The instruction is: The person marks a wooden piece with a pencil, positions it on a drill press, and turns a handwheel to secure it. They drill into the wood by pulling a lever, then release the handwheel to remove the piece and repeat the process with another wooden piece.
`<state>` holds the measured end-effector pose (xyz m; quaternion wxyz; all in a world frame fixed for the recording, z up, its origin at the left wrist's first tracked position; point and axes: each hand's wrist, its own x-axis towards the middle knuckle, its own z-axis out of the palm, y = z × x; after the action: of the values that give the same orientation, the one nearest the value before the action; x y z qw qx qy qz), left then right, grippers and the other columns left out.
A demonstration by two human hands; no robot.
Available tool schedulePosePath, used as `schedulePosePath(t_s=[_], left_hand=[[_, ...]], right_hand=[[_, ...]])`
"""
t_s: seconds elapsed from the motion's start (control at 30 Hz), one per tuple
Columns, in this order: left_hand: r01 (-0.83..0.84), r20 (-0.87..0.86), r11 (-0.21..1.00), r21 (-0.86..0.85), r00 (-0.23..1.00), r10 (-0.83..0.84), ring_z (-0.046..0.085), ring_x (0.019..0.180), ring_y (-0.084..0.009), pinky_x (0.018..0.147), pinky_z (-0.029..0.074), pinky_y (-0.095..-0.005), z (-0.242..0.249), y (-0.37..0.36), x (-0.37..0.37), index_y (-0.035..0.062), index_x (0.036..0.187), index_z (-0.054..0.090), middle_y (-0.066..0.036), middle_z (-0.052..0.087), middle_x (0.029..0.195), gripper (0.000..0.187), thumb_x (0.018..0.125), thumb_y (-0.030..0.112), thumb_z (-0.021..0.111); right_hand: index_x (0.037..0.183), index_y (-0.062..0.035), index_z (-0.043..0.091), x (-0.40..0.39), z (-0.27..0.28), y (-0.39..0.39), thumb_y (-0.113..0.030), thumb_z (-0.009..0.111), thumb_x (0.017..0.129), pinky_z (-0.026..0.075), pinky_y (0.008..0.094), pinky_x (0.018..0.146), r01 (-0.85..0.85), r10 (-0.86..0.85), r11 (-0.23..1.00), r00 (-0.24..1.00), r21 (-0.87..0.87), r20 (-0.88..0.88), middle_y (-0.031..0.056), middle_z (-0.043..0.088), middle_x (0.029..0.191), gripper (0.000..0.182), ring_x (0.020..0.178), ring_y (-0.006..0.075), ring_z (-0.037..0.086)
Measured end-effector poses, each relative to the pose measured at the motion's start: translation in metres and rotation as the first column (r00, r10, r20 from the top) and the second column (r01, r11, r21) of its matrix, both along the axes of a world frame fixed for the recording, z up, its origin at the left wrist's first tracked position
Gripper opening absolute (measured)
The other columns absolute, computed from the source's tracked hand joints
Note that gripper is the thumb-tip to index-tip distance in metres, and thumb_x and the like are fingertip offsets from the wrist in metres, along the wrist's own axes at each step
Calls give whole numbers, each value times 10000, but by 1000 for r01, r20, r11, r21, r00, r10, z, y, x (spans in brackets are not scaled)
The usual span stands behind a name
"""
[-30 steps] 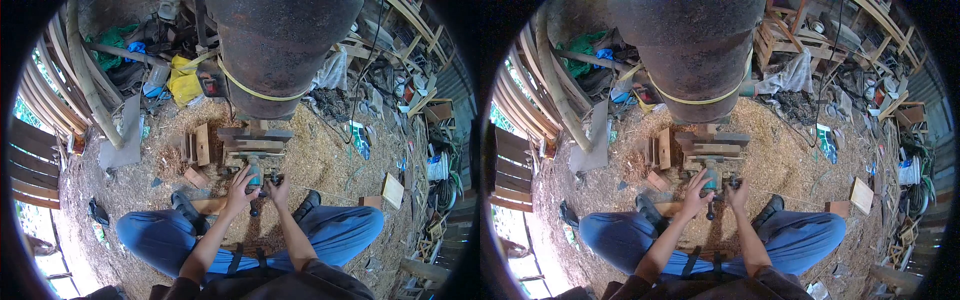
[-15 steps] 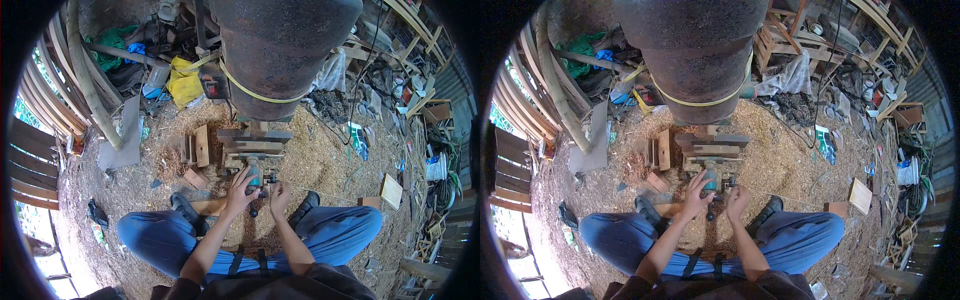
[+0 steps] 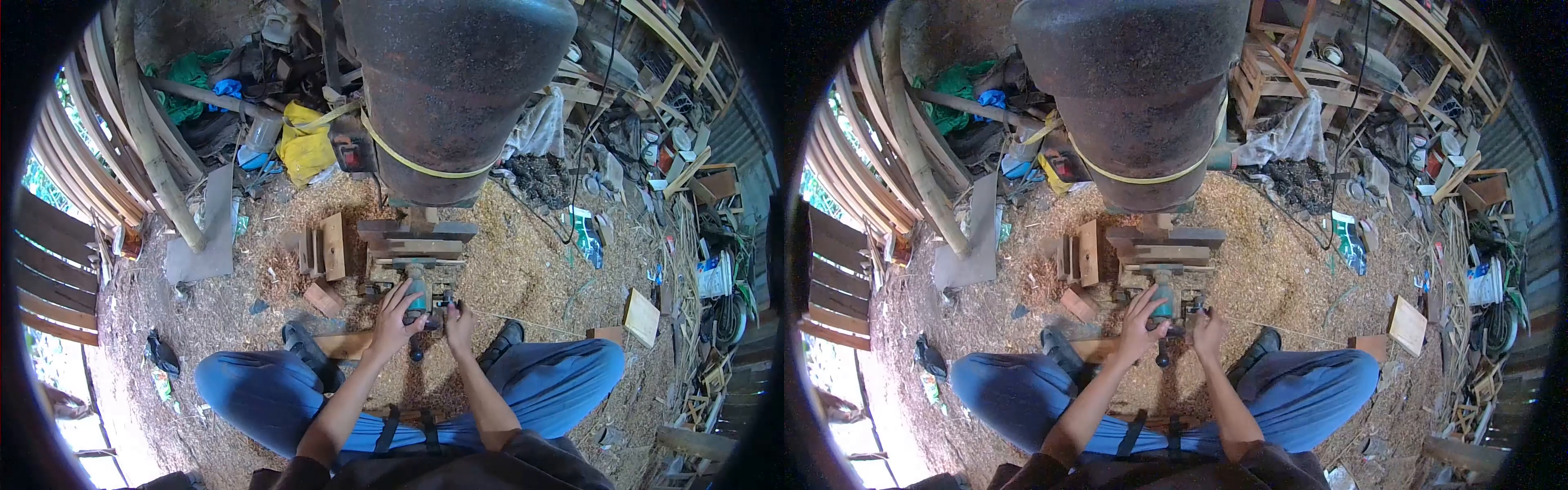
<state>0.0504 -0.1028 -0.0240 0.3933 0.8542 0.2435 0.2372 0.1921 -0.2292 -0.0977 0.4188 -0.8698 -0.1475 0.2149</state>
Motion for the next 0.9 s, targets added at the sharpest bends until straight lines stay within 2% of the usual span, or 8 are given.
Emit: schedulePosePath(t_s=[0.03, 0.2, 0.27, 0.33, 0.4, 0.57, 0.77, 0.9], left_hand=[[0, 0, 1000, 7, 1000, 0, 386, 1436, -397, 1171, 316, -509, 0, 0, 1, 73, 1323, 629, -179, 426, 1566, 631, 917, 557, 647], [1, 2, 1000, -6, 1000, -1, 389, 1433, -399, 1171, 314, -512, -1, -1, 1, 68, 1322, 629, -179, 427, 1565, 624, 917, 542, 652], [4, 10, 1000, -2, 1000, -4, 391, 1432, -400, 1170, 316, -513, -1, 0, 1, 70, 1324, 629, -177, 429, 1565, 620, 916, 536, 654], [-5, -5, 1000, -16, 1000, 5, 396, 1428, -399, 1170, 322, -511, 0, 0, 1, 73, 1324, 630, -171, 431, 1566, 612, 907, 519, 669], [-2, -8, 1000, -14, 1000, 2, 397, 1428, -397, 1171, 325, -509, 1, -1, 1, 74, 1319, 633, -167, 431, 1567, 602, 902, 506, 678], [3, 18, 1000, -17, 1000, -3, 399, 1426, -395, 1173, 329, -505, 2, 2, 2, 70, 1304, 643, -159, 432, 1568, 578, 894, 474, 695], [-1, -18, 1000, -22, 1000, 1, 392, 1429, -397, 1168, 333, -509, 2, 0, 0, 71, 1302, 645, -156, 431, 1570, 569, 895, 464, 698], [4, -3, 1000, -9, 1000, -4, 386, 1434, -396, 1168, 331, -514, -2, 0, 1, 73, 1312, 640, -158, 430, 1571, 567, 898, 456, 702]], right_hand=[[1304, 44, 592, -8, -3, 0, -299, 633, 961, 384, 470, 1083, -8, 5, 1000, 988, 17, 156, 273, 618, 1232, 487, 1223, 422, 523], [1164, 83, 650, 6, 23, 11, -264, 639, 936, 401, 485, 1027, -87, 81, 986, 996, 140, 44, 270, 670, 1085, 415, 1104, 434, 578], [1075, 79, 678, 5, -4, 20, -275, 646, 936, 407, 492, 1010, 118, -169, 984, 847, 133, 504, 260, 677, 1070, 382, 1083, 434, 589], [1026, 73, 696, 8, -10, 14, -306, 658, 935, 404, 504, 1004, 126, -156, 988, 859, 93, 487, 260, 679, 1066, 392, 1115, 433, 577], [1052, 71, 694, 9, -12, 1, -328, 653, 946, 413, 511, 982, 20, -16, 997, 998, 74, -63, 275, 663, 1118, 416, 1102, 457, 562], [1069, 77, 695, 11, -15, -3, -346, 741, 906, 476, 456, 907, -40, 56, 998, 926, -51, 374, 244, 685, 981, 456, 931, 421, 639], [1067, 29, 583, 19, -27, 3, -367, 820, 861, 503, 443, 769, 30, -19, 984, 998, 176, -63, 200, 657, 982, 506, 879, 294, 635], [1052, -33, 478, 38, -37, -1, -319, 887, 819, 505, 327, 668, 145, 28, 943, 863, 300, -504, 75, 579, 879, 551, 820, 181, 611]])
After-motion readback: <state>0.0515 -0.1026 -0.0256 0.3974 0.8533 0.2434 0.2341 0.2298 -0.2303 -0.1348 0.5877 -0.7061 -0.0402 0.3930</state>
